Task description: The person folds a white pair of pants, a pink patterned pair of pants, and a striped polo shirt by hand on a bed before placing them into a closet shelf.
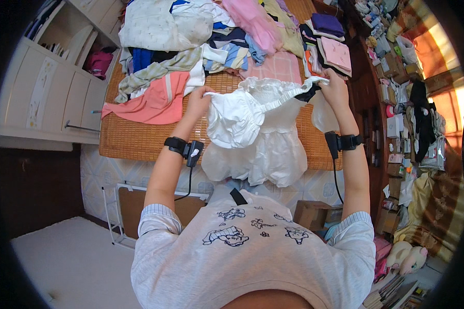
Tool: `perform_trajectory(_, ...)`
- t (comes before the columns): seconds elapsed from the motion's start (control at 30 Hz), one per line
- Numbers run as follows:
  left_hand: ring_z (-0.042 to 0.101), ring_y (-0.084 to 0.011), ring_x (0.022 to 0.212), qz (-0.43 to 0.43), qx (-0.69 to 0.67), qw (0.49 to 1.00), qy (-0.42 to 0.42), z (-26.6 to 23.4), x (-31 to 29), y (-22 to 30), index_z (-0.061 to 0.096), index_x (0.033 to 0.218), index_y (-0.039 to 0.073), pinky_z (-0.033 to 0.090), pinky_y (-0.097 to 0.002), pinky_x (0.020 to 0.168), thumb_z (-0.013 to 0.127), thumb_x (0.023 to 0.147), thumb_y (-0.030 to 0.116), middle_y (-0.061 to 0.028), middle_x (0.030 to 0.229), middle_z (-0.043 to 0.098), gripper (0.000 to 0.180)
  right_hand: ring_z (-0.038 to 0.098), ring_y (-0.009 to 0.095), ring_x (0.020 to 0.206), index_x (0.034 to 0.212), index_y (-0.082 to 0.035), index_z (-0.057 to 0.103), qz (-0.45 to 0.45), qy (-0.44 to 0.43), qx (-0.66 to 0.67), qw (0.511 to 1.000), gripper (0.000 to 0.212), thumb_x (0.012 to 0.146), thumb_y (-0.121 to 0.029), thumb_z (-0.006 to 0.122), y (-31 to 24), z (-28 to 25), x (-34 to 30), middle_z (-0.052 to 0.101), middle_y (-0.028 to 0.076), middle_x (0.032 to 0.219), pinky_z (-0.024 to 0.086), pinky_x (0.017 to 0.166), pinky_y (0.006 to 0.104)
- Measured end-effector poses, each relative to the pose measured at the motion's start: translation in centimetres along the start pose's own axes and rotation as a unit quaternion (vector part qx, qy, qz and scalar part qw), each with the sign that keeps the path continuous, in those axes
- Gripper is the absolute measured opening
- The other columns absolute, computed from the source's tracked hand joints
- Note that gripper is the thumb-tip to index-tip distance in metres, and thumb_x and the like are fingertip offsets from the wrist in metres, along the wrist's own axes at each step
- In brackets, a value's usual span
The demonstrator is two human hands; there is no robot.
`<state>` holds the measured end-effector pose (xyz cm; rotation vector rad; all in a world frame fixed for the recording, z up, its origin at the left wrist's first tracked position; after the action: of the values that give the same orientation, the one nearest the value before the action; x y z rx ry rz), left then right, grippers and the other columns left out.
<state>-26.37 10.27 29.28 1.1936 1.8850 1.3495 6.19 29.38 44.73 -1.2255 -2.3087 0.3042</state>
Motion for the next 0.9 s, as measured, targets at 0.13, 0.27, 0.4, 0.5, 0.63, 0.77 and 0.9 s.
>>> perform_trajectory(0.13,0.053,-0.0129,0.066,-0.007,-0.030,0.999,0.042,-2.9,0.1,1.2,0.057,0.080,-0.001,0.041,-0.0235,0.061,0.042,0.065,-0.001,-0.0076,0.071,0.057,0.022,0.056,0.031,0.074,0.082,-0.007,0.054,0.011,-0.027,0.024,0.999,0.022,0.065,-0.020,0.061,-0.7,1.0,1.3,0.058,0.015,0.078,0.043,0.064,0.0358)
perform_trajectory(0.27,0.052,-0.0113,0.066,-0.032,-0.078,0.995,0.058,-4.8,-0.1,3.3,0.056,0.084,-0.002,0.040,-0.0218,0.060,0.041,0.065,-0.003,-0.0060,0.073,0.057,0.023,0.056,0.027,0.081,0.089,-0.005,0.056,-0.018,-0.088,0.085,0.992,0.026,0.069,-0.020,0.058,-1.1,3.8,2.2,0.058,0.016,0.085,0.043,0.070,0.0323)
perform_trajectory(0.4,0.052,-0.0116,0.068,0.008,-0.093,0.995,0.047,-4.7,-0.5,4.7,0.053,0.093,0.002,0.040,-0.0207,0.062,0.043,0.064,-0.005,-0.0057,0.078,0.056,0.032,0.054,0.015,0.079,0.098,-0.003,0.056,0.013,-0.210,0.295,0.932,0.027,0.073,-0.013,0.051,-8.2,8.7,0.9,0.059,0.007,0.087,0.041,0.070,0.0256)
perform_trajectory(0.5,0.052,-0.0128,0.079,0.017,-0.094,0.990,-0.106,0.8,-2.4,7.1,0.044,0.110,0.008,0.040,-0.0228,0.068,0.044,0.062,-0.008,-0.0061,0.090,0.054,0.050,0.051,0.011,0.082,0.101,-0.004,0.056,0.084,-0.276,0.381,0.878,0.028,0.075,-0.009,0.048,-13.4,11.1,-1.9,0.058,0.005,0.091,0.040,0.072,0.0216)
perform_trajectory(0.63,0.042,-0.0158,0.102,0.078,-0.144,0.960,-0.227,7.5,-6.8,4.9,0.031,0.120,0.009,0.035,-0.0301,0.086,0.057,0.070,0.008,-0.0091,0.116,0.039,0.056,0.050,0.011,0.086,0.104,-0.003,0.054,-0.026,-0.294,0.498,0.815,0.029,0.076,-0.004,0.045,-20.2,13.2,-4.4,0.057,0.006,0.094,0.039,0.077,0.0215)
perform_trajectory(0.77,0.041,-0.0170,0.103,0.069,-0.157,0.966,-0.192,7.0,-6.9,4.2,0.030,0.121,0.008,0.035,-0.0307,0.087,0.057,0.071,0.009,-0.0100,0.117,0.038,0.057,0.049,0.012,0.092,0.104,-0.001,0.053,-0.089,-0.331,0.494,0.799,0.027,0.078,-0.004,0.046,-23.8,13.1,-6.6,0.055,0.006,0.100,0.037,0.080,0.0228)
perform_trajectory(0.9,0.040,-0.0187,0.105,0.082,-0.132,0.985,-0.077,2.3,-5.2,5.1,0.028,0.122,0.007,0.033,-0.0315,0.088,0.056,0.071,0.010,-0.0111,0.119,0.036,0.058,0.048,0.012,0.095,0.107,-0.001,0.050,-0.106,-0.306,0.561,0.762,0.030,0.077,-0.003,0.048,-25.0,10.7,-6.0,0.053,0.006,0.103,0.037,0.082,0.0231)
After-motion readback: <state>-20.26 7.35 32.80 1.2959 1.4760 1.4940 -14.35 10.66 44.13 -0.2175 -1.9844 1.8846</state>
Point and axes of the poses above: each hand's wrist, its own x-axis towards the middle knuckle, its own z-axis out of the palm, y = z × x, the point moved 10 cm from there along x, towards the middle knuckle
